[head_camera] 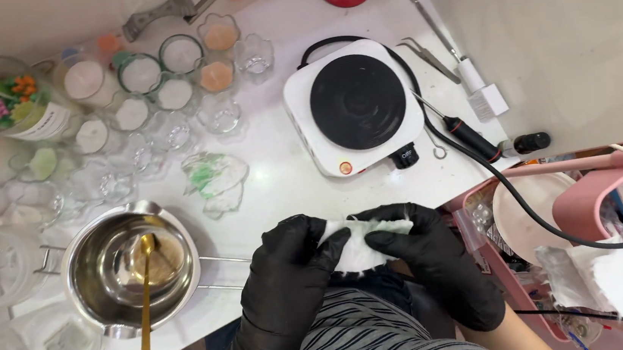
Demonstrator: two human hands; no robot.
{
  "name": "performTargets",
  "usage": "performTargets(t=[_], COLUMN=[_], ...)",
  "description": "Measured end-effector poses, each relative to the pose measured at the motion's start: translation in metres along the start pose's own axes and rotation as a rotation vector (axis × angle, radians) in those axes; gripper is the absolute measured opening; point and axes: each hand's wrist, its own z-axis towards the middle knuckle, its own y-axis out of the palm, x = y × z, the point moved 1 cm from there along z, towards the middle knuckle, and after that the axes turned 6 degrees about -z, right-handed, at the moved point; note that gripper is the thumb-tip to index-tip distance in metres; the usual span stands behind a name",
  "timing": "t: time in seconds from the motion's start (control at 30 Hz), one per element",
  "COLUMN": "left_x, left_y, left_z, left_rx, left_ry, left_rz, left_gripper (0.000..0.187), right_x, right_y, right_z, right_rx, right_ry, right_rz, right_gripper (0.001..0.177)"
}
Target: Cleaning a metal wax melting pot using a paper towel at a candle making station.
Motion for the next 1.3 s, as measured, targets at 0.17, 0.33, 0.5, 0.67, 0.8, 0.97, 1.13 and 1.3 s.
performTargets(t=[0.17,0.33,0.5,0.67,0.8,0.97,1.13,1.3], left_x=[0.001,0.031,0.016,-0.067,-0.073,-0.071,-0.039,-0.032], left_y=[0.013,0.019,0.036,0.122,0.163,0.188,0.161,0.153], left_z=[0.008,0.012,-0.002,-0.039,-0.028,0.012,0.044,0.050], left_rx=[-0.004,-0.051,-0.236,-0.649,-0.486,-0.348,-0.184,-0.241], left_ry=[-0.012,0.006,-0.108,-0.462,-0.554,-0.545,-0.506,-0.584], left_rz=[0.010,-0.004,-0.173,-0.994,-1.248,-1.281,-1.318,-1.298], left_gripper=[0.028,0.034,0.032,0.031,0.037,0.039,0.046,0.046], right_x=[0.025,0.017,-0.009,-0.117,-0.181,-0.220,-0.216,-0.196], right_y=[-0.045,-0.073,-0.105,-0.090,-0.073,-0.052,-0.059,-0.074], right_z=[0.031,0.035,0.051,0.071,0.113,0.152,0.150,0.123], right_rx=[-0.060,-0.304,-0.010,0.487,0.410,0.076,-0.146,0.091], right_ry=[-0.170,-0.718,-0.597,-1.187,-1.484,-1.451,-1.493,-0.757], right_rz=[-0.052,-0.034,0.267,-0.395,-0.899,-1.008,-1.040,-0.974], right_gripper=[0.034,0.017,0.022,0.031,0.045,0.036,0.027,0.010])
